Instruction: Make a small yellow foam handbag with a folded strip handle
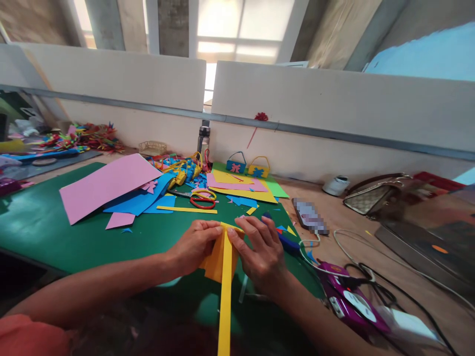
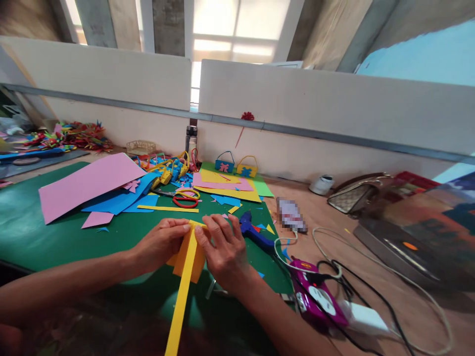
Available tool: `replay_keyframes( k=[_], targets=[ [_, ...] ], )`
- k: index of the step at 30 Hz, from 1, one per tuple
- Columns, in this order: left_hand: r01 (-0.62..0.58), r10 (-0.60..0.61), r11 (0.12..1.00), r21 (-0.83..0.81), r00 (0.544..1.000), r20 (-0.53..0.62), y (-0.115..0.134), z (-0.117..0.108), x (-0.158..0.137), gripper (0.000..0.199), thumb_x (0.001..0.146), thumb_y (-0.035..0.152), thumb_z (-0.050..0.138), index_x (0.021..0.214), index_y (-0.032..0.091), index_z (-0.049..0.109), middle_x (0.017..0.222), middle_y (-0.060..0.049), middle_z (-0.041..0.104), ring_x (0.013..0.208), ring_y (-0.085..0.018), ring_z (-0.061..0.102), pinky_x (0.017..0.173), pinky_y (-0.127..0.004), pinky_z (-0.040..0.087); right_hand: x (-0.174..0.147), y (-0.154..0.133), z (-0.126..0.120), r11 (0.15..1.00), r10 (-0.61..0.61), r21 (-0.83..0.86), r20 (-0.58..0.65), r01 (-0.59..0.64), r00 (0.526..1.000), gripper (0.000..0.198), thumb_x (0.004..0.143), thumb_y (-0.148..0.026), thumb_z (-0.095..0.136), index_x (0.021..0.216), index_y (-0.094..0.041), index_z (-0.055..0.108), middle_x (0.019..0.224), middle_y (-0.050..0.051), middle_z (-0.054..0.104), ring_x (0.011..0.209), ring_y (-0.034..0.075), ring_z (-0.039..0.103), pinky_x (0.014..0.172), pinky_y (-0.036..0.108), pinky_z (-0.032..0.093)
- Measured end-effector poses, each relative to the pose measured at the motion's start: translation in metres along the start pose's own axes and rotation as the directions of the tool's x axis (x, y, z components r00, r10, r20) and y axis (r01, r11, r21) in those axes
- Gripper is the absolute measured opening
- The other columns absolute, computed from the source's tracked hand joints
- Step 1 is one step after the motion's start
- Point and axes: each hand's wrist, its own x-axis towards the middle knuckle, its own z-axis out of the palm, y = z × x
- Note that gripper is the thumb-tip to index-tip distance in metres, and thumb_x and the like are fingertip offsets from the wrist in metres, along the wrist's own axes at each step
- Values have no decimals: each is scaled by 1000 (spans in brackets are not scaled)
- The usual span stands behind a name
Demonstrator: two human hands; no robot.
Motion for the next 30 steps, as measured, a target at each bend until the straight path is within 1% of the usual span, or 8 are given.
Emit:
replay_keyframes(
  k=[3, 8, 11, 16, 19, 22, 26, 30],
  targets=[
    [-10, 10, 999, -50, 1000, 6, -1, 0, 1, 23, 63, 30, 76, 74, 13, 64, 69, -1, 63, 62, -11, 57, 64, -22, 42, -2, -3, 0, 999, 4, -40, -7, -5, 1000, 22, 81, -9, 51, 97, -18, 65, 104, 13, 64, 108, 26, 52, 93, 48, 38],
    [-48, 48, 996, -72, 999, -9, -2, 1, 0, 22, 64, 27, 76, 65, 13, 59, 60, 2, 57, 55, -8, 52, 57, -20, 39, -5, -9, 1, 1000, 2, -31, -28, -3, 1000, 25, 81, -11, 52, 99, -21, 66, 89, 9, 61, 98, 23, 51, 90, 46, 38],
    [-36, 36, 996, -78, 999, -10, -2, 1, -1, 24, 64, 27, 77, 66, 14, 57, 62, 2, 58, 57, -8, 54, 58, -20, 40, -6, -11, 3, 999, 22, -36, -28, -23, 999, 26, 80, -13, 53, 100, -23, 66, 85, 8, 58, 94, 22, 51, 90, 47, 38],
    [-6, 5, 1000, -22, 998, -61, -2, 1, 0, 30, 60, 31, 79, 68, 14, 56, 62, 2, 59, 55, -9, 55, 59, -22, 43, -6, -12, 4, 999, 39, -19, -29, -39, 999, 26, 80, -14, 53, 101, -22, 66, 89, 9, 58, 98, 24, 50, 91, 50, 34],
    [10, -9, 1000, 21, 998, -68, -3, 0, 1, 33, 56, 32, 81, 71, 13, 58, 65, 0, 62, 57, -11, 57, 59, -24, 44, -5, -15, 2, 999, 24, -22, 4, -24, 1000, 25, 81, -12, 51, 97, -22, 67, 91, 10, 60, 101, 24, 50, 92, 49, 34],
    [-9, 13, 999, 45, 996, -83, -4, -1, 2, 35, 54, 33, 82, 70, 12, 59, 64, 0, 63, 57, -11, 57, 58, -22, 44, -4, -17, 1, 998, -9, -54, 9, 10, 1000, 22, 80, -11, 51, 92, -21, 67, 93, 10, 62, 103, 24, 50, 93, 48, 33],
    [-28, 36, 997, 73, 994, -105, -5, -2, 3, 34, 55, 35, 82, 66, 12, 59, 60, 0, 63, 53, -10, 57, 52, -20, 42, -2, -20, 0, 995, -47, -88, 13, 48, 999, 22, 80, -9, 50, 91, -20, 66, 93, 9, 63, 101, 23, 51, 94, 47, 33],
    [-27, 38, 996, 87, 992, -117, -4, -3, -1, 32, 55, 34, 82, 64, 12, 60, 56, 1, 62, 49, -9, 56, 50, -19, 43, -3, -24, -1, 994, -44, -96, -1, 44, 999, 21, 80, -9, 50, 91, -19, 66, 92, 9, 63, 101, 22, 52, 97, 47, 30]
  ],
)
